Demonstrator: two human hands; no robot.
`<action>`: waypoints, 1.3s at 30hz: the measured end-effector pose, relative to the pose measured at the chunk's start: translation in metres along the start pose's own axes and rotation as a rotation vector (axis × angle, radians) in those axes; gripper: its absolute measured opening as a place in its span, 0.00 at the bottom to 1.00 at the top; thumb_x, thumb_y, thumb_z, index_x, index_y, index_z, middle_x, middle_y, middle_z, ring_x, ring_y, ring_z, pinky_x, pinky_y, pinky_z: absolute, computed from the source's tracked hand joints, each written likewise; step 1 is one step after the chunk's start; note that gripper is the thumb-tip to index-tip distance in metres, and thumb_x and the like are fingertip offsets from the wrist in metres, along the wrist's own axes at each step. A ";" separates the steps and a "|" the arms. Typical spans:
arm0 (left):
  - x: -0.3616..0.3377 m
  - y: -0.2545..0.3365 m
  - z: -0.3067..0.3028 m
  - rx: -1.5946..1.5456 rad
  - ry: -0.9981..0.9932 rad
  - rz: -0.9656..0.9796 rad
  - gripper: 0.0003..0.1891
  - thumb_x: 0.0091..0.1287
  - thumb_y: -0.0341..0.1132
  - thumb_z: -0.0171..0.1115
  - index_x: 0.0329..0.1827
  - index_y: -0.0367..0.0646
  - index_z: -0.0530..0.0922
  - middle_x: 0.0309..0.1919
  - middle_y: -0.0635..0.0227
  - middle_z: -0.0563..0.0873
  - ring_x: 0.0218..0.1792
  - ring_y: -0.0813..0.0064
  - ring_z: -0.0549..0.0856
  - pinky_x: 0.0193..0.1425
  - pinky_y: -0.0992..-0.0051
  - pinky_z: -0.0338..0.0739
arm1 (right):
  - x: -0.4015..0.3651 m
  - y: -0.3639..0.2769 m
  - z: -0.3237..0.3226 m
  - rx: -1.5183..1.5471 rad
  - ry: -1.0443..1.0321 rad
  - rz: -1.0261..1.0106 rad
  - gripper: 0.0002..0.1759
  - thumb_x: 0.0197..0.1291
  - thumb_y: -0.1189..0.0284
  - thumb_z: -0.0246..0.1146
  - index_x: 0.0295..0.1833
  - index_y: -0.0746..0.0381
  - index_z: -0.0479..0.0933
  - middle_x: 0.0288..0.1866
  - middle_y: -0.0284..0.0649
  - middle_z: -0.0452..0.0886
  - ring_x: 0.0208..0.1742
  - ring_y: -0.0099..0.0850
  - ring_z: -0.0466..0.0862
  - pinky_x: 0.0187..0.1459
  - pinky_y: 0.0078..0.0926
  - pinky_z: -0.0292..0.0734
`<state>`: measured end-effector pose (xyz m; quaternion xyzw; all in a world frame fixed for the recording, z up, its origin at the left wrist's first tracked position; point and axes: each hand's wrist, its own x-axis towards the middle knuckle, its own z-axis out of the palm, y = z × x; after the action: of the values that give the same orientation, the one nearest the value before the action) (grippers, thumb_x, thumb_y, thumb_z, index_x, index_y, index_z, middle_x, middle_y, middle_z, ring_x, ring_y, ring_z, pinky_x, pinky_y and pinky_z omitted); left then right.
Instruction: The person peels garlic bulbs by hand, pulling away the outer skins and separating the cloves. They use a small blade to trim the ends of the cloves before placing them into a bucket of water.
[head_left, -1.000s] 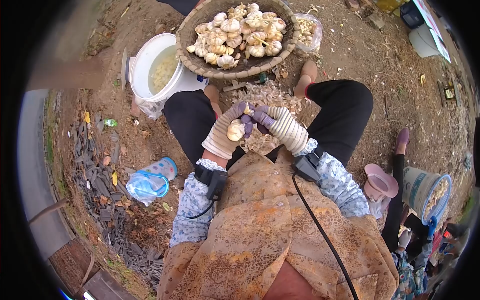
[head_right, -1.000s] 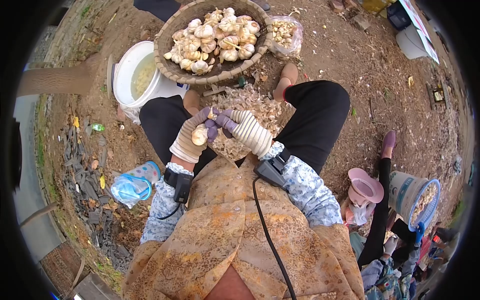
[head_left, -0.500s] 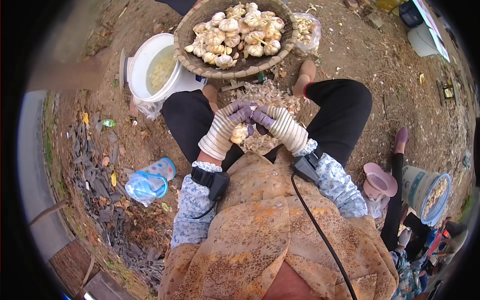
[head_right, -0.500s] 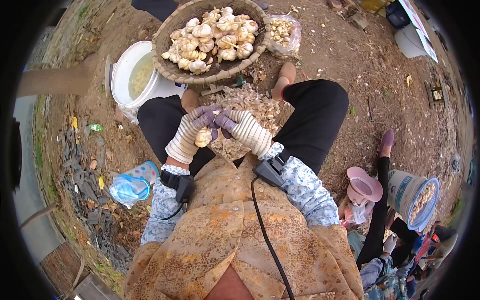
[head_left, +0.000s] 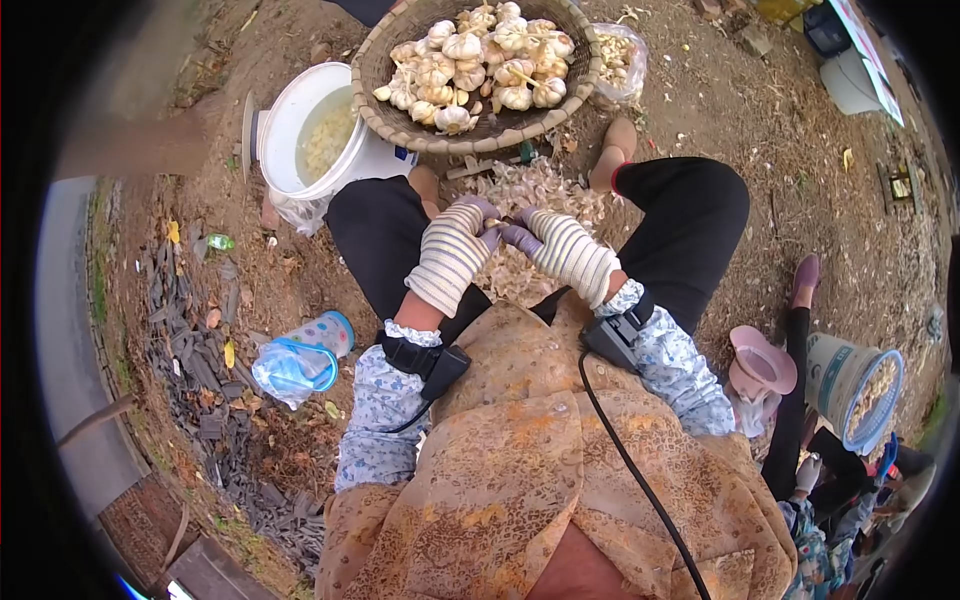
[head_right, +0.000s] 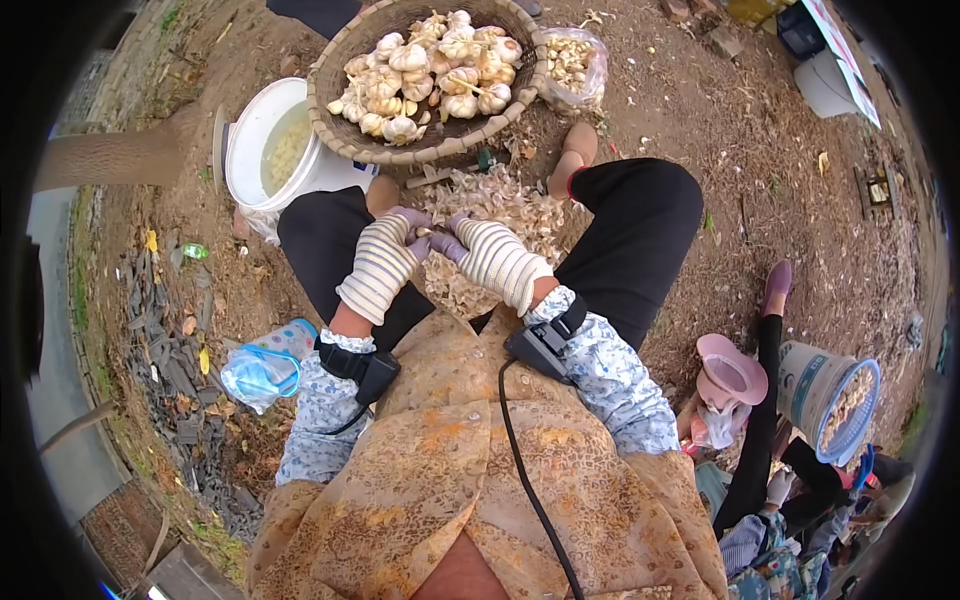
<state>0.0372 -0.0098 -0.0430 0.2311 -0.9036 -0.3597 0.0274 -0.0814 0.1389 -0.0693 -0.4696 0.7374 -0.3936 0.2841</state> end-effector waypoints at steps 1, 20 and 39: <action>0.002 -0.005 0.004 0.143 0.040 0.144 0.13 0.54 0.29 0.69 0.44 0.42 0.82 0.32 0.63 0.83 0.32 0.66 0.84 0.38 0.68 0.79 | 0.000 -0.002 0.002 -0.010 0.000 0.028 0.15 0.69 0.62 0.59 0.46 0.64 0.79 0.32 0.56 0.81 0.37 0.56 0.81 0.36 0.44 0.76; -0.015 0.002 -0.032 -0.941 -0.203 -0.232 0.13 0.60 0.27 0.71 0.47 0.32 0.84 0.30 0.67 0.85 0.28 0.79 0.83 0.32 0.80 0.77 | -0.015 -0.006 -0.026 0.855 -0.237 0.236 0.21 0.72 0.55 0.57 0.43 0.63 0.81 0.21 0.27 0.74 0.21 0.16 0.68 0.24 0.17 0.62; -0.009 0.012 0.013 -1.395 -0.074 -0.243 0.16 0.66 0.38 0.68 0.51 0.37 0.79 0.29 0.66 0.83 0.27 0.74 0.83 0.31 0.78 0.78 | -0.005 -0.025 -0.019 1.143 0.069 0.357 0.11 0.66 0.65 0.63 0.41 0.64 0.78 0.24 0.28 0.75 0.16 0.13 0.66 0.18 0.13 0.57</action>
<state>0.0380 0.0102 -0.0437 0.2463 -0.4306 -0.8627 0.0980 -0.0831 0.1431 -0.0382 -0.0980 0.4853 -0.6890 0.5293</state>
